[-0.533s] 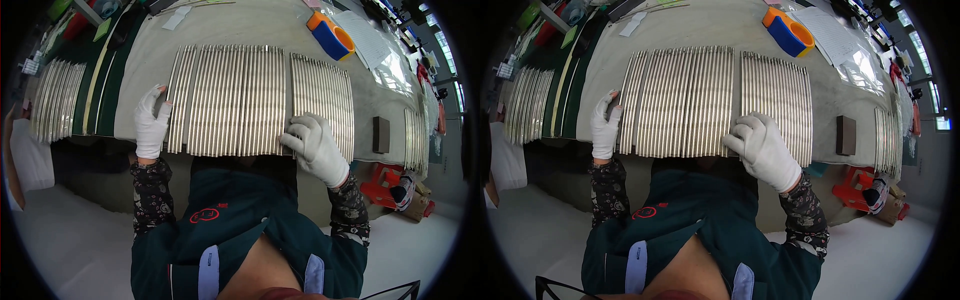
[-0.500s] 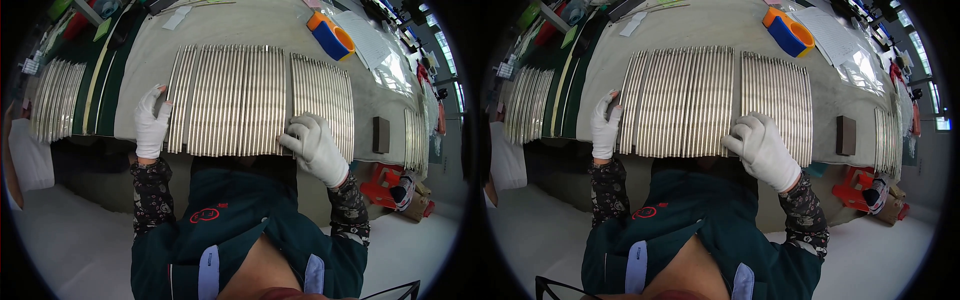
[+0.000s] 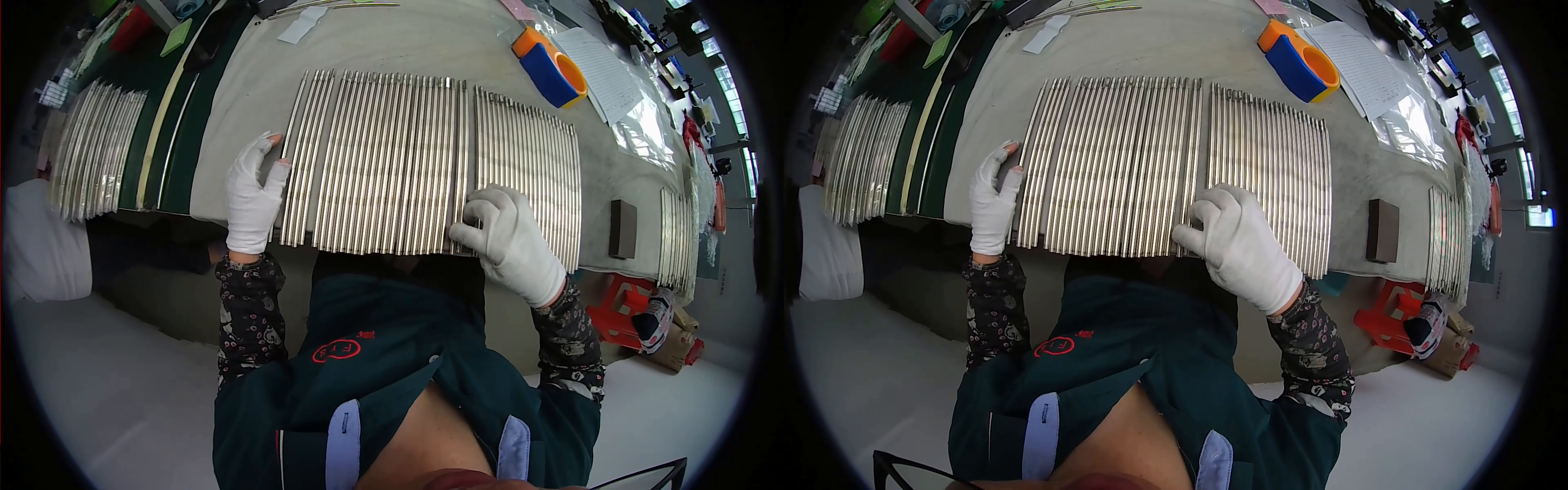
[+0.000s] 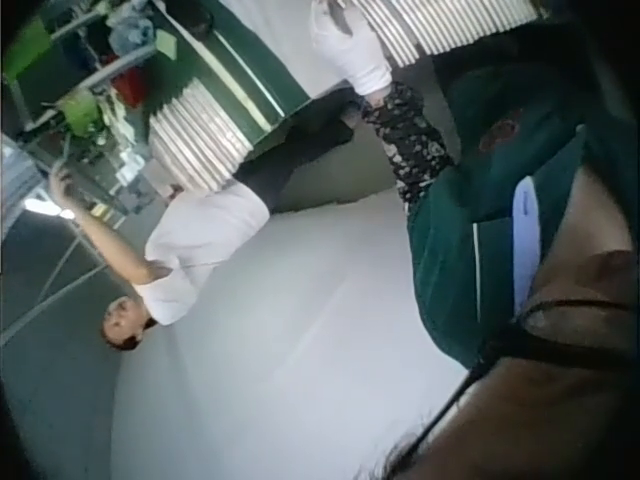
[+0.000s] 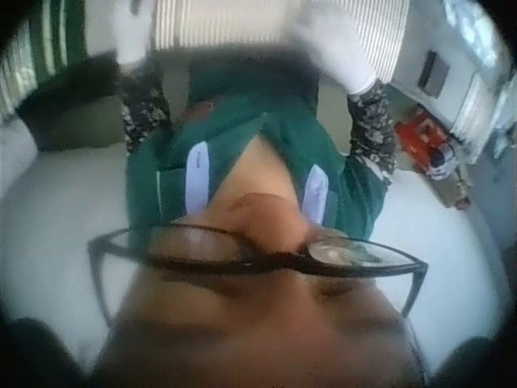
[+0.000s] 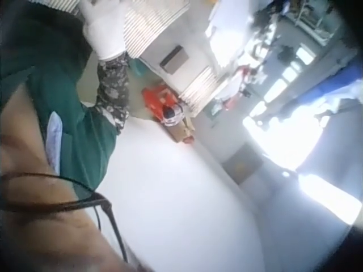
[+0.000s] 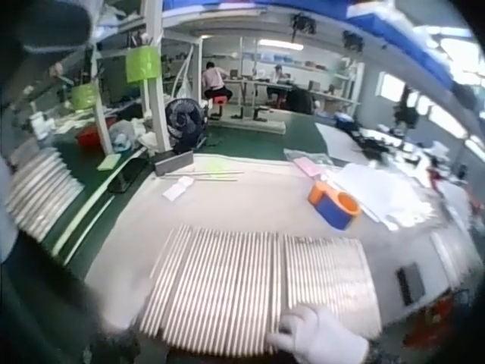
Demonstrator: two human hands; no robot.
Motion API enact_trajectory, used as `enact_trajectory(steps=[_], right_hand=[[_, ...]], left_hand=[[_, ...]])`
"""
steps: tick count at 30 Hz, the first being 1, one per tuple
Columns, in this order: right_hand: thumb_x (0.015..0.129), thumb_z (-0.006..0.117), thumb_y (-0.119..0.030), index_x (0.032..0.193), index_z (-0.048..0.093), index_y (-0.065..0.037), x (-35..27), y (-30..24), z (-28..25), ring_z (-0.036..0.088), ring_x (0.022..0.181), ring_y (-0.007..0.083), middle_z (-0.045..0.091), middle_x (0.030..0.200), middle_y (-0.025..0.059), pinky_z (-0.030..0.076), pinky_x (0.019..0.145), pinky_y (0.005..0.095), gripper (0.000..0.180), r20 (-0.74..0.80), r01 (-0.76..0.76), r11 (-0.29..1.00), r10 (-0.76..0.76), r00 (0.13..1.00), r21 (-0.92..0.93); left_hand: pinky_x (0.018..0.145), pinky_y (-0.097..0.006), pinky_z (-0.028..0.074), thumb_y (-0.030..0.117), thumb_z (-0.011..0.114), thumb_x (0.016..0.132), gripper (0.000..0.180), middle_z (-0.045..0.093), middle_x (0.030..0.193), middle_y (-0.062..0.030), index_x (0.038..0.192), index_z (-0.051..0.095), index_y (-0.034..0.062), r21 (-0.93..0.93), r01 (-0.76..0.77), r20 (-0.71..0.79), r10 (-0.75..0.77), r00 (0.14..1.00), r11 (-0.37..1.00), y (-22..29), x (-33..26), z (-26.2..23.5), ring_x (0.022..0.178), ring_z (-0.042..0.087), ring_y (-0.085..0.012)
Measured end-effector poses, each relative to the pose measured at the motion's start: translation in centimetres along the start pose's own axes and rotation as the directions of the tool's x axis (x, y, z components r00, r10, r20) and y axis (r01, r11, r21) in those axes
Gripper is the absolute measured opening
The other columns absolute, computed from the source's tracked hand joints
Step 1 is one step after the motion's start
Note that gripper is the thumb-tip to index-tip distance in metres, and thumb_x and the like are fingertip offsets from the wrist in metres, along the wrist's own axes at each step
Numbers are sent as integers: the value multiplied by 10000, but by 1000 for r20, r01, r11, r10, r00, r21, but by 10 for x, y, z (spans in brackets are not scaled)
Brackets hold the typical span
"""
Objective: The recorder is sanding the ends of metal rods using a sanding block and then organizing them for packaging.
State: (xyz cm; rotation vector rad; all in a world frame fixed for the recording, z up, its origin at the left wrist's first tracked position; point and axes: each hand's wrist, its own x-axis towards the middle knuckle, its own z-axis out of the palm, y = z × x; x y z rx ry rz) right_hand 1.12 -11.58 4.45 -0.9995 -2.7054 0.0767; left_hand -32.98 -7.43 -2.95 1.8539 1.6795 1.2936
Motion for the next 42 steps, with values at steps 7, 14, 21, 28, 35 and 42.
enact_trajectory(steps=[7, 14, 21, 28, 35, 42], right_hand=[[680, 594, -53, 929, 616, -111, 11, -5, -1, 534, 1030, 260, 566, 977, 63, 415, 915, 403, 256, -28, -19, 999, 21, 999, 48], [705, 608, -85, 962, 605, -102, 19, -5, 1, 539, 1017, 245, 563, 976, 59, 419, 906, 396, 258, -29, 66, 997, -65, 997, 26], [713, 603, -84, 970, 609, -110, 28, -6, 3, 538, 1014, 243, 559, 983, 54, 418, 898, 380, 258, 47, 75, 997, -74, 996, -4], [725, 619, -123, 961, 613, -110, 35, -5, 8, 533, 979, 242, 544, 944, 50, 415, 885, 380, 236, 3, 117, 993, -118, 993, 31], [730, 610, -113, 990, 605, -108, 42, -9, 5, 526, 1044, 242, 560, 984, 52, 414, 899, 384, 260, 107, 110, 994, -109, 988, -4], [738, 630, -143, 958, 617, -109, 55, -10, 9, 535, 983, 245, 550, 943, 54, 422, 884, 389, 223, 47, 157, 988, -156, 987, -9]], left_hand=[[945, -346, 448, 147, 659, 845, 322, 636, 1124, -158, 1124, 614, -6, 4, -19, -4, 19, 1000, 1000, 2, 1, 1, 1065, 605, -277], [953, -350, 443, 175, 657, 849, 325, 635, 1130, -155, 1115, 616, -6, 18, -7, 2, 7, 1000, 1000, 2, 1, -1, 1080, 596, -279], [946, -347, 445, 164, 651, 844, 316, 642, 1116, -159, 1104, 621, -13, -1, 8, 15, -8, 1000, 1000, 5, 3, -2, 1072, 602, -283], [928, -360, 457, 159, 654, 836, 305, 651, 1093, -164, 1088, 629, -9, -26, -21, -4, 21, 1000, 999, 6, 3, 0, 1049, 611, -292], [931, -359, 456, 142, 649, 832, 289, 652, 1088, -168, 1074, 632, -15, 19, -26, -7, 26, 1000, 999, 12, 3, -1, 1051, 609, -299], [935, -349, 457, 127, 654, 823, 289, 652, 1079, -175, 1070, 635, -21, 28, -26, -8, 26, 1000, 999, 15, 3, 0, 1049, 612, -297]])
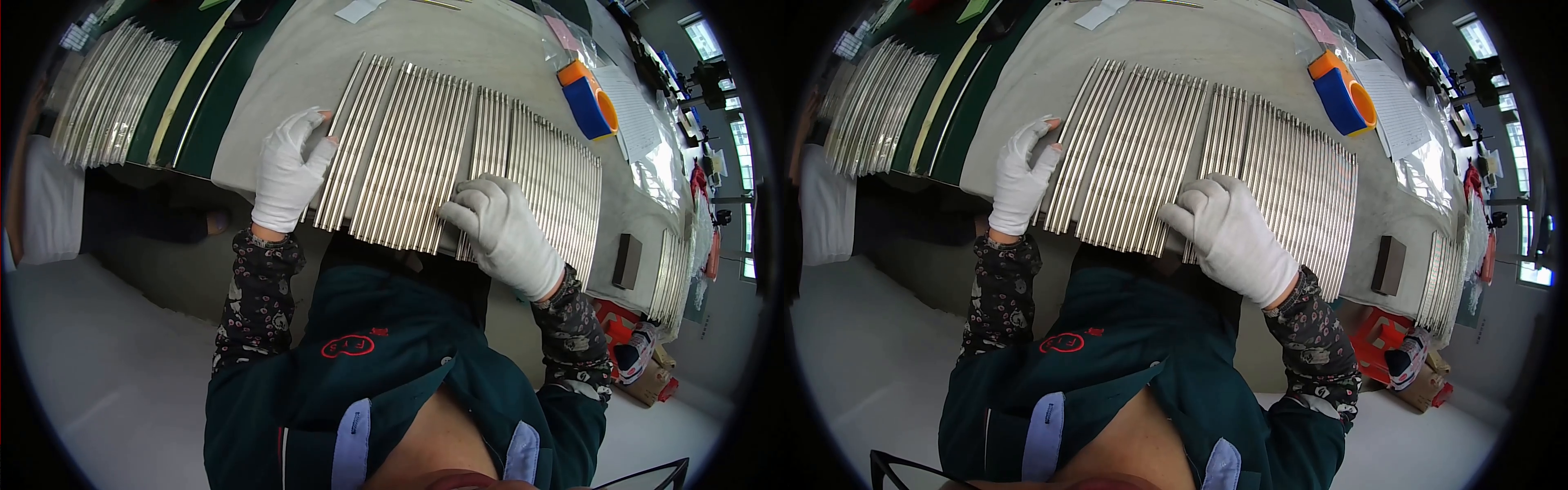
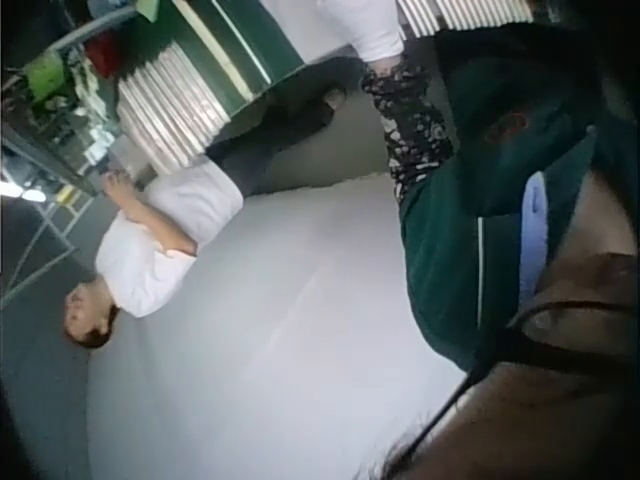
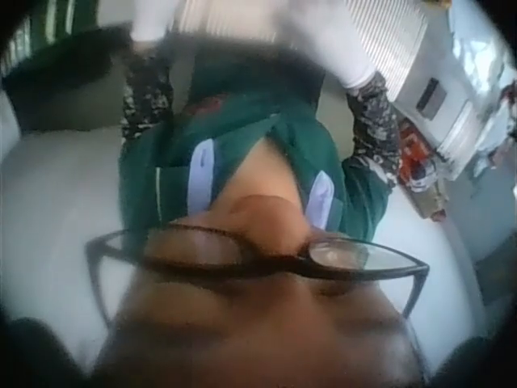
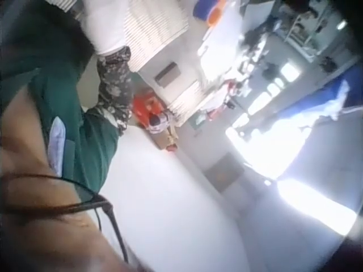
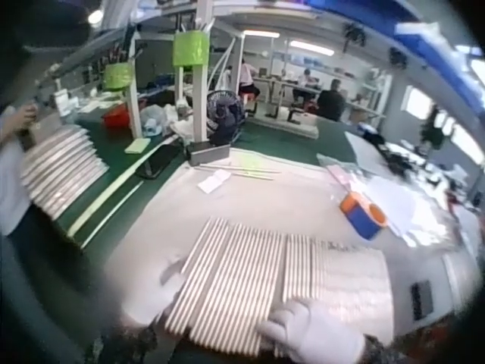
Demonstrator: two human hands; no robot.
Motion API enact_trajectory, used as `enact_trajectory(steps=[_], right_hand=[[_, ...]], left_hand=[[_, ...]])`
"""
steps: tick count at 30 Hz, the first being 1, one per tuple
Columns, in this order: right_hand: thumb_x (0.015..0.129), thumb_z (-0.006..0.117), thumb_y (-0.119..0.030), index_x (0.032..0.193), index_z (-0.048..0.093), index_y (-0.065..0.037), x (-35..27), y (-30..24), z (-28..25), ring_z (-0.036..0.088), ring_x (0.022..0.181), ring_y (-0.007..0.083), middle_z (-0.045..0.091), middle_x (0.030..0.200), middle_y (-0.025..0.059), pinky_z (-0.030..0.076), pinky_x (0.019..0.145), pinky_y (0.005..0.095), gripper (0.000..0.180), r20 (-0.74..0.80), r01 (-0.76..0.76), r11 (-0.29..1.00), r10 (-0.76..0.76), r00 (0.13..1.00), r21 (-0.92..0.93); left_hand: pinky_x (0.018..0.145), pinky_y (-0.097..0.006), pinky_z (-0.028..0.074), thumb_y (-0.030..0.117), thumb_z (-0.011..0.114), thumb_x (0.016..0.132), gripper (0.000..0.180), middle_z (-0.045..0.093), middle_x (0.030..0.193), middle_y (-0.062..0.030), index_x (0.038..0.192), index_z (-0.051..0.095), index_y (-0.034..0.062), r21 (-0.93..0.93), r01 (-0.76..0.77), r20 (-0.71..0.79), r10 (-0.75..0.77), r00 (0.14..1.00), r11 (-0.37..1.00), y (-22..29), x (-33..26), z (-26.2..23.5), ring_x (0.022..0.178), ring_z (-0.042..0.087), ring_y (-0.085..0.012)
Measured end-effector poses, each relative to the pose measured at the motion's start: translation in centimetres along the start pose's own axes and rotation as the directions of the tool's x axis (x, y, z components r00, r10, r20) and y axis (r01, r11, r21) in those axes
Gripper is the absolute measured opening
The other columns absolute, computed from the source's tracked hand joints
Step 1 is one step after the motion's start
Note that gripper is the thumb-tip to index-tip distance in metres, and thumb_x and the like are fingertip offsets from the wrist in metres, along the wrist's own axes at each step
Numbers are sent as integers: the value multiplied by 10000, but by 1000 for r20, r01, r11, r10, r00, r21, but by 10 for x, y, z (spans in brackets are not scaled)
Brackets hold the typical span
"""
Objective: The recorder is sanding the ends of metal rods using a sanding block and then organizing them for packaging.
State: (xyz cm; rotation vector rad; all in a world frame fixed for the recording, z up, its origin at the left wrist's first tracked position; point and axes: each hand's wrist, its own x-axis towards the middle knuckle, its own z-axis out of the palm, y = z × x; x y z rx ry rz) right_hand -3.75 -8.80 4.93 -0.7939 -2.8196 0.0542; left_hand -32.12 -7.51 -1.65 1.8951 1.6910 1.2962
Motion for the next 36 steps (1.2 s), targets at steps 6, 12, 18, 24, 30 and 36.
enact_trajectory(steps=[6, 12, 18, 24, 30, 36], right_hand=[[757, 636, -157, 998, 600, -105, 4, 1, -1, 542, 942, 237, 554, 924, 53, 423, 870, 380, 249, 5, 40, 999, -40, 999, -2], [759, 637, -151, 942, 623, -103, 14, -4, 1, 541, 911, 222, 542, 898, 54, 430, 835, 369, 190, -31, 32, 999, -32, 999, 7], [769, 646, -163, 971, 619, -108, 18, -3, 0, 544, 896, 219, 544, 885, 52, 428, 838, 361, 211, 18, 41, 999, -41, 999, -1], [740, 656, -149, 989, 621, -108, 24, -6, 4, 542, 914, 230, 543, 906, 54, 431, 850, 364, 256, -28, 32, 999, -32, 999, 17], [710, 625, -80, 1016, 622, -107, 27, -4, 6, 543, 960, 244, 559, 958, 56, 430, 862, 368, 307, -26, 39, 999, -39, 999, -10], [712, 614, -67, 1073, 607, -106, 33, -5, 6, 547, 974, 231, 569, 976, 47, 429, 840, 368, 363, -13, 15, 1000, -14, 1000, 26]], left_hand=[[922, -343, 467, 123, 661, 816, 286, 657, 1070, -168, 1064, 641, -20, -5, 13, -3, -13, 1000, 1000, 5, 0, -2, 1032, 622, -285], [902, -337, 490, 125, 660, 821, 291, 657, 1081, -167, 1073, 642, -18, -32, -4, -11, 4, 1000, 999, 3, 0, 0, 1006, 639, -281], [900, -335, 491, 126, 659, 823, 288, 657, 1081, -168, 1071, 641, -20, -34, -7, -11, 7, 1000, 999, 5, 0, -1, 998, 642, -283], [927, -339, 451, 102, 649, 843, 253, 655, 1099, -119, 1082, 630, 22, -39, 7, 6, -7, 1000, 999, 6, -1, 1, 1044, 613, -268], [925, -344, 456, 102, 651, 839, 246, 655, 1096, -124, 1071, 632, 21, -32, 2, 1, -2, 1000, 999, 7, -1, 1, 1051, 612, -273], [922, -341, 461, 92, 648, 838, 253, 652, 1098, -135, 1076, 628, 9, -54, 14, 17, -13, 1000, 998, 10, -1, 0, 1039, 620, -273]])
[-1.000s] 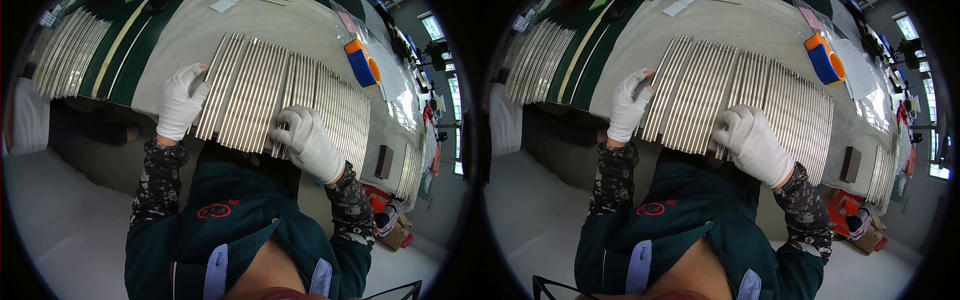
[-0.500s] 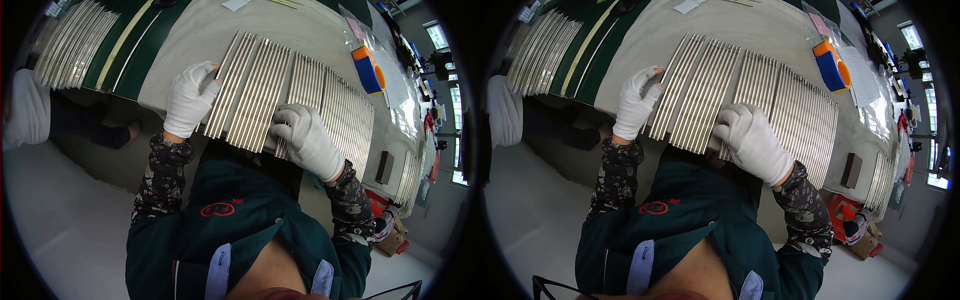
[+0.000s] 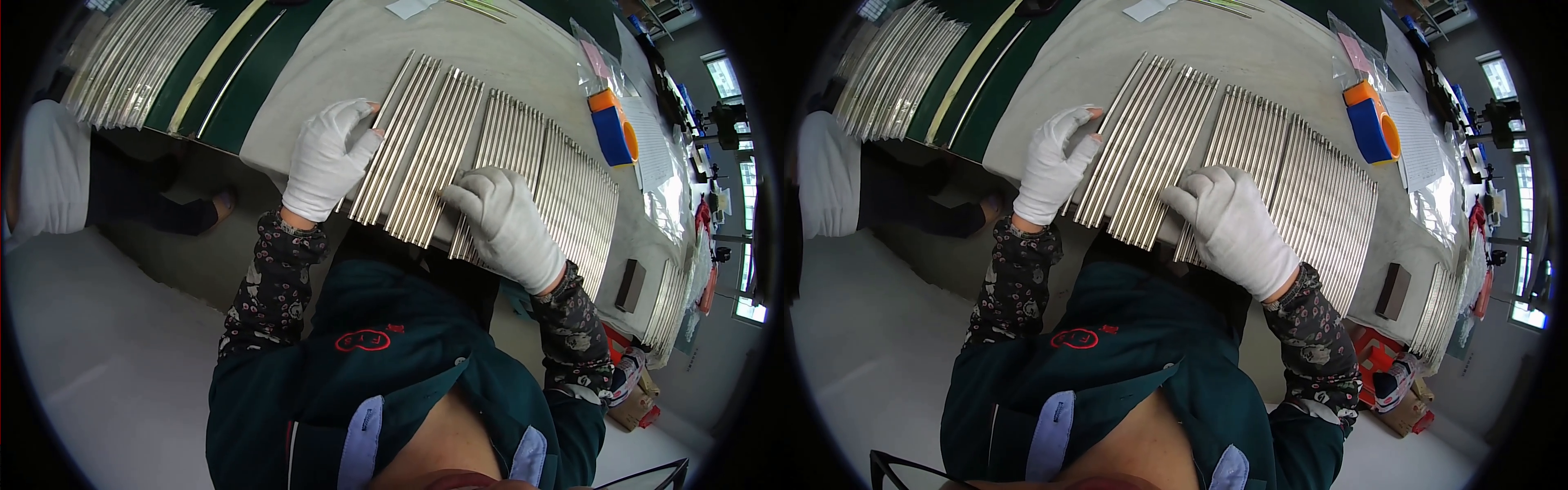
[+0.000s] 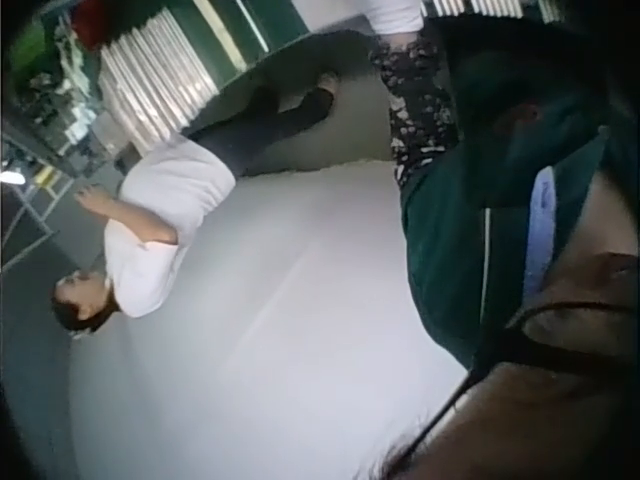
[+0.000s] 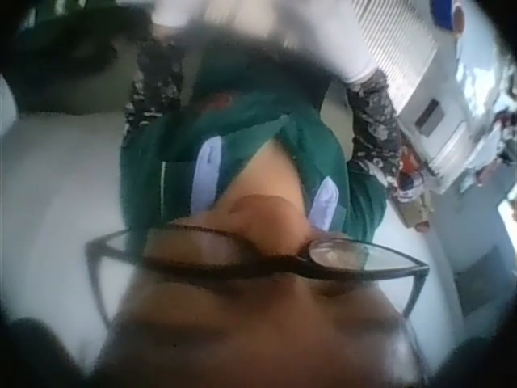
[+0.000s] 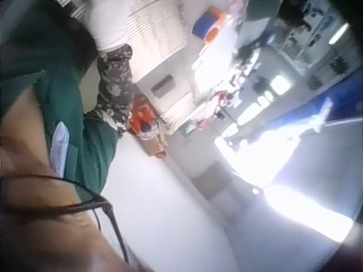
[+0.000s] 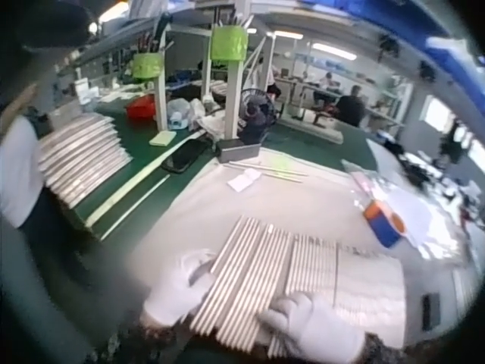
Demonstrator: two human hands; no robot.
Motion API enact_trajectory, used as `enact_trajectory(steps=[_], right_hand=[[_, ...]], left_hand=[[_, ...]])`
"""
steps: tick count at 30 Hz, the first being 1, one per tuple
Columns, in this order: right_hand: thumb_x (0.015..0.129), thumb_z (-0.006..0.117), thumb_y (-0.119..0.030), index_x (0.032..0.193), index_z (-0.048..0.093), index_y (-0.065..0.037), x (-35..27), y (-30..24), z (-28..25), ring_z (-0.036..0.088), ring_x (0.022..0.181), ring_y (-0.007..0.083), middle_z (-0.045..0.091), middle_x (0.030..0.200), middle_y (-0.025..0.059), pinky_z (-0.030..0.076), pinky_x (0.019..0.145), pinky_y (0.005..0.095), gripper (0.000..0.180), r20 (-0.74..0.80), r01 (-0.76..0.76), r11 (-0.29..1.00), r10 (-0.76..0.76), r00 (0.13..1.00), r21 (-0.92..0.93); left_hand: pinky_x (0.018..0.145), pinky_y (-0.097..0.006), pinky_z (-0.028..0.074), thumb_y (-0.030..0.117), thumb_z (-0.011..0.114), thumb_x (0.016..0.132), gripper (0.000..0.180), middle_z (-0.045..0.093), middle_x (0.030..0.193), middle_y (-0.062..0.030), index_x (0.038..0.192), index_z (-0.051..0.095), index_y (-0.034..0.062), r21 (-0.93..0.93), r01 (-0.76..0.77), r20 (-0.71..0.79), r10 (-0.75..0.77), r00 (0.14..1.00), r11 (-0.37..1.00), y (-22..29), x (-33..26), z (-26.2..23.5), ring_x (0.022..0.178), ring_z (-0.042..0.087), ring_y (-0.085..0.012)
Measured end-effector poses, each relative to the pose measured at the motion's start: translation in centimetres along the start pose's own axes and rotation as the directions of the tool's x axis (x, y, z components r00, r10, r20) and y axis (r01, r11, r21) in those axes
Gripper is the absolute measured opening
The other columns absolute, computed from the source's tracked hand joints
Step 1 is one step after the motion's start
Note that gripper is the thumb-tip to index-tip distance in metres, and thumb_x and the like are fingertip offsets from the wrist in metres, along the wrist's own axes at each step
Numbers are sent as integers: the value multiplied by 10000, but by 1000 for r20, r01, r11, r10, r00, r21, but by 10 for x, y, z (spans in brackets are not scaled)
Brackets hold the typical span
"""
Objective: The recorder is sanding the ends of metal rods using a sanding block and then organizing them for packaging.
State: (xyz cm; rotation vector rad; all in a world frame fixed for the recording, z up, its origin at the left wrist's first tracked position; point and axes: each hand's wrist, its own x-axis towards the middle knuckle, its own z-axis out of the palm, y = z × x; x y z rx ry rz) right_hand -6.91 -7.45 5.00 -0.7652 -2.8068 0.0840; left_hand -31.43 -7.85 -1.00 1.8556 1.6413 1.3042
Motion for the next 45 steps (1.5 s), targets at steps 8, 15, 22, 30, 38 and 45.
enact_trajectory(steps=[8, 15, 22, 30, 38, 45], right_hand=[[714, 605, -49, 994, 626, -88, 9, 0, 3, 553, 979, 226, 569, 974, 49, 440, 850, 361, 283, -46, 31, 999, -33, 998, -40], [713, 592, -4, 1008, 616, -88, 17, -4, 6, 550, 1011, 244, 570, 1007, 66, 437, 860, 367, 308, 37, -38, 999, 39, 999, -26], [723, 582, 14, 975, 637, -88, 26, -4, 8, 564, 975, 273, 584, 977, 84, 439, 864, 377, 277, -57, -62, 997, 65, 996, 45], [732, 595, -75, 957, 626, -101, 34, -3, 12, 555, 937, 222, 557, 974, 68, 439, 782, 366, 229, -54, 10, 995, -16, 998, -100], [746, 587, -85, 1049, 625, -144, 48, -6, 21, 548, 840, 220, 546, 875, 37, 432, 738, 356, 310, -12, -3, 989, 1, 1000, -147], [730, 583, -80, 990, 629, -122, 56, 2, 34, 548, 857, 230, 544, 891, 46, 437, 719, 360, 268, -161, 73, 997, -73, 984, -10]], left_hand=[[913, -340, 467, 88, 623, 858, 229, 654, 1097, -136, 1071, 626, 1, -25, -13, -10, 12, 1000, 1000, 0, 1, 0, 1037, 621, -274], [899, -345, 477, 85, 602, 877, 212, 658, 1087, -139, 1072, 613, 2, 2, -77, -28, 77, 997, 997, -4, -2, 2, 1031, 623, -281], [872, -348, 494, 58, 589, 863, 201, 661, 1066, -139, 1053, 633, 5, 13, -71, -35, 72, 997, 997, 2, 1, 3, 1001, 632, -286], [857, -354, 506, -14, 600, 787, 242, 659, 1044, -150, 1024, 642, 9, 79, -76, 0, 76, 997, 994, 8, 5, 0, 980, 630, -299], [846, -365, 508, -46, 613, 742, 271, 661, 1028, -151, 1003, 647, 19, 97, -103, 7, 102, 995, 990, 6, 5, 1, 979, 628, -308], [843, -370, 511, -58, 587, 752, 268, 664, 1024, -147, 999, 650, 24, 90, -124, -6, 125, 992, 988, 3, 7, 1, 976, 629, -305]])
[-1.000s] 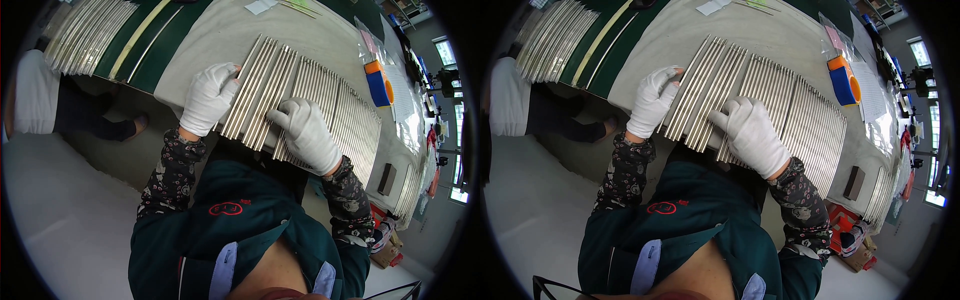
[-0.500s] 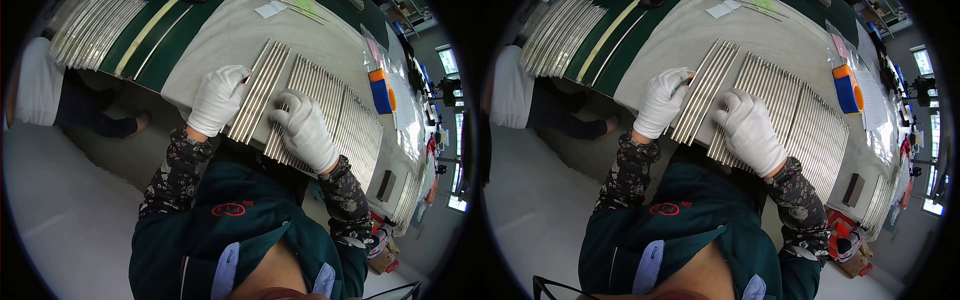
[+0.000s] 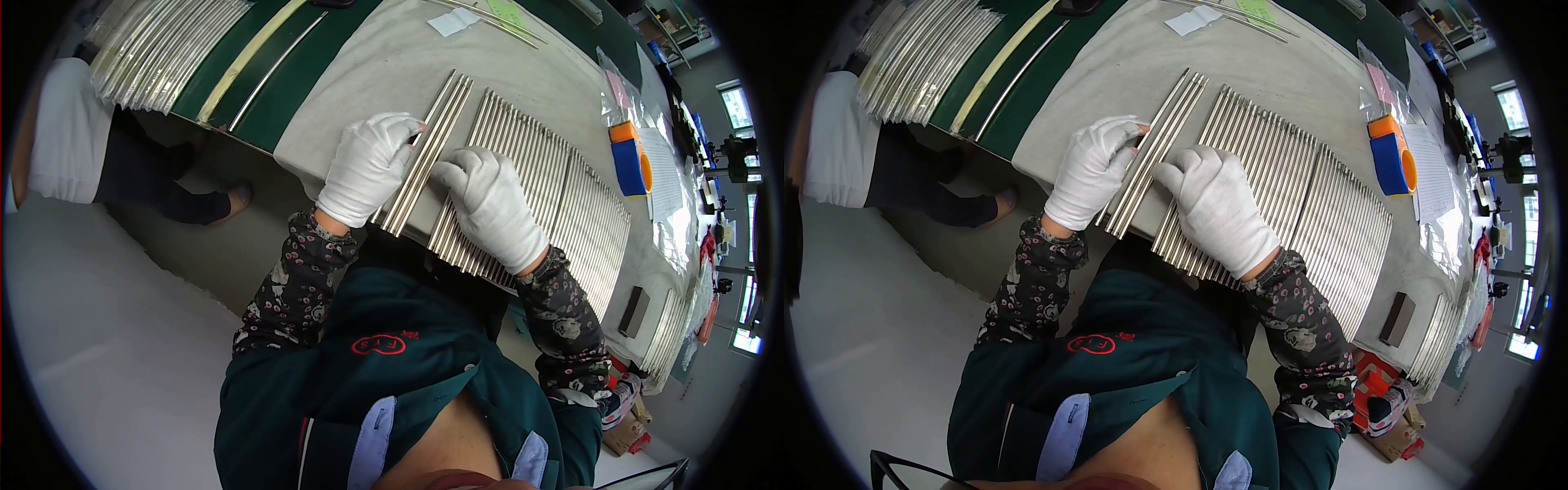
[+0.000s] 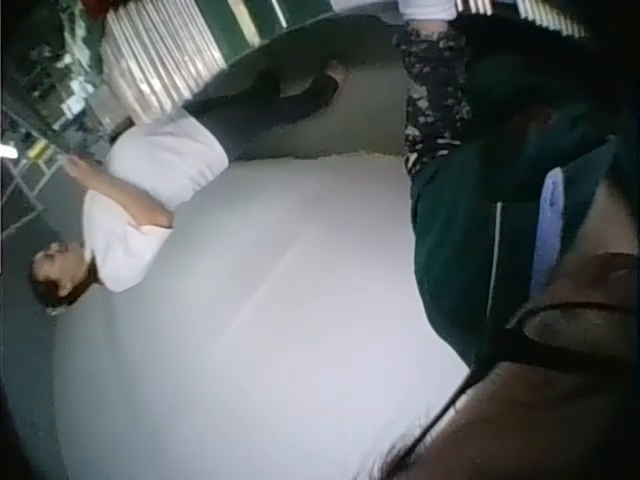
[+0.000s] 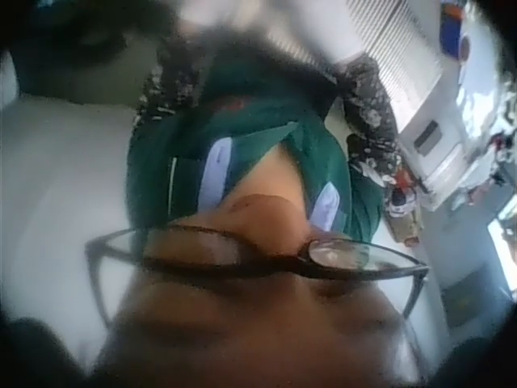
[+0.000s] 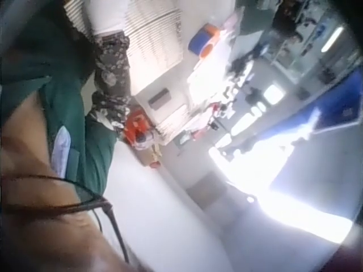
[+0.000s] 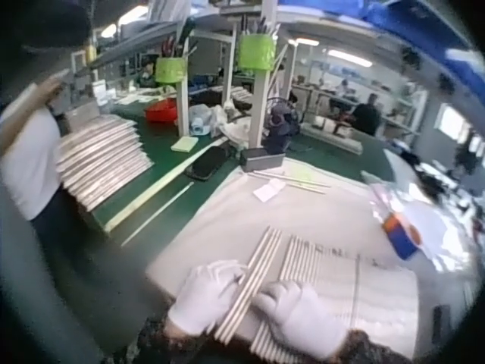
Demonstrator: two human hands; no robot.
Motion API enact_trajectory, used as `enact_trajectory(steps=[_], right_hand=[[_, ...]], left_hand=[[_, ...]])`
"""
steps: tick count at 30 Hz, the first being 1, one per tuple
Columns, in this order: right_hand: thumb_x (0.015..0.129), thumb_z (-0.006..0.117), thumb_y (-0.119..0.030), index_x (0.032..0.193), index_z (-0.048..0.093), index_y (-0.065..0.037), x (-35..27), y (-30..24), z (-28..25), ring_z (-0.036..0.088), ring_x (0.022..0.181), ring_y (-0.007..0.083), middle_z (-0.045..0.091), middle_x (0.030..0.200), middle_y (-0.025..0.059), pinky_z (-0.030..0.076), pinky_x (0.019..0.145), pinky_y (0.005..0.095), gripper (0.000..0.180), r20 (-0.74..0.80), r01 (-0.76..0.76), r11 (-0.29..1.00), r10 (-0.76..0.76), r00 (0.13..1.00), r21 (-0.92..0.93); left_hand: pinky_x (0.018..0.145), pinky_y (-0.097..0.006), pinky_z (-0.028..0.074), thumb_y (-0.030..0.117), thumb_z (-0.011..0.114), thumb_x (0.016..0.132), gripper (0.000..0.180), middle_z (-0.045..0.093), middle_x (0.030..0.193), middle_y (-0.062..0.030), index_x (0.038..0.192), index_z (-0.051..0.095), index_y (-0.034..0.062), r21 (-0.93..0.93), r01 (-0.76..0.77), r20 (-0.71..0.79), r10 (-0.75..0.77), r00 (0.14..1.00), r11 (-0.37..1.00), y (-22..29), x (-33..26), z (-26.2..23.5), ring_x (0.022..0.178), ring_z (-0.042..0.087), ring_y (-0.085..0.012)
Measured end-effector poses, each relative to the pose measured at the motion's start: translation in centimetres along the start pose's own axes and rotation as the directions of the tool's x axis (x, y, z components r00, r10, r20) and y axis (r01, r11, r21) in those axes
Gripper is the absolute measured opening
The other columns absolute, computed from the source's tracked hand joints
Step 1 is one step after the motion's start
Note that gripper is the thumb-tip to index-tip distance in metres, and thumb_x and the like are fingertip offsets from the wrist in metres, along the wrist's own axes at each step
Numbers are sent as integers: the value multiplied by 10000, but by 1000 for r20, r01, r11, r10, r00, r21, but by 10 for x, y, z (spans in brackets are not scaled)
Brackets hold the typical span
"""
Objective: The recorder is sanding the ends of metal rods using a sanding block and then organizing them for packaging.
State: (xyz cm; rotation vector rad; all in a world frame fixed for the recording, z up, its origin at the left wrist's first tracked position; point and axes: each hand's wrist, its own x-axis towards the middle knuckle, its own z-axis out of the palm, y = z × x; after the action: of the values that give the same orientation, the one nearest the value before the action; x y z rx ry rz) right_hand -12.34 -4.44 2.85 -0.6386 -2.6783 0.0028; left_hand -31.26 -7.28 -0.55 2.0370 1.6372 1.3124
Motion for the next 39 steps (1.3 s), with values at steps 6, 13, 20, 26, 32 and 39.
enact_trajectory(steps=[6, 13, 20, 26, 32, 39], right_hand=[[724, 582, -80, 975, 616, -81, 12, -11, -5, 556, 896, 246, 562, 959, 75, 448, 741, 374, 253, 172, -62, 992, 80, 982, -108], [814, 603, -378, 994, 615, -47, 16, -14, 8, 462, 1209, 316, 554, 1171, 161, 373, 992, 436, 376, 40, 38, 999, -37, 999, -24], [775, 627, -355, 1139, 540, -19, -48, -24, -55, 401, 1272, 375, 490, 1227, 189, 326, 1046, 488, 503, 116, -263, 962, 253, 961, 79], [749, 664, -460, 1284, 479, -39, -114, -31, -55, 344, 1315, 390, 418, 1345, 236, 281, 1076, 488, 706, 197, -442, 886, 463, 864, -144], [773, 596, -571, 1360, 391, -46, -102, -36, -38, 300, 1337, 418, 334, 1413, 266, 235, 1104, 511, 814, 249, -432, 901, 429, 868, -45], [779, 610, -543, 1329, 434, -32, -71, -47, -11, 346, 1323, 375, 401, 1381, 242, 255, 1106, 488, 771, 92, -287, 947, 275, 957, 147]], left_hand=[[852, -374, 512, -86, 541, 772, 285, 664, 1018, -143, 1012, 645, 27, 31, -24, 8, 24, 1000, 999, -6, -3, -1, 987, 627, -306], [1016, -316, 385, -11, 394, 933, 450, 592, 1207, -140, 1381, 386, 17, -276, 156, -115, -194, 974, 948, -13, -11, 8, 1146, 550, -201], [1013, -390, 408, 17, 543, 871, 458, 559, 1249, -171, 1316, 439, -2, -47, -68, -20, 67, 998, 997, -21, -10, -1, 1185, 527, -340], [1114, -521, 182, 594, 374, 916, 699, 349, 1452, -174, 1413, 383, 102, 171, -512, 567, 341, 750, 842, 27, 8, 7, 1372, 272, -372], [1114, -536, 159, 555, 447, 885, 661, 323, 1475, -160, 1407, 399, 152, 122, -630, 723, 367, 586, 767, 16, 8, 1, 1363, 280, -365], [1124, -552, 144, 636, 266, 928, 705, 232, 1512, -189, 1495, 230, 218, 146, -550, 704, 305, 642, 822, -19, 8, -32, 1390, 225, -387]])
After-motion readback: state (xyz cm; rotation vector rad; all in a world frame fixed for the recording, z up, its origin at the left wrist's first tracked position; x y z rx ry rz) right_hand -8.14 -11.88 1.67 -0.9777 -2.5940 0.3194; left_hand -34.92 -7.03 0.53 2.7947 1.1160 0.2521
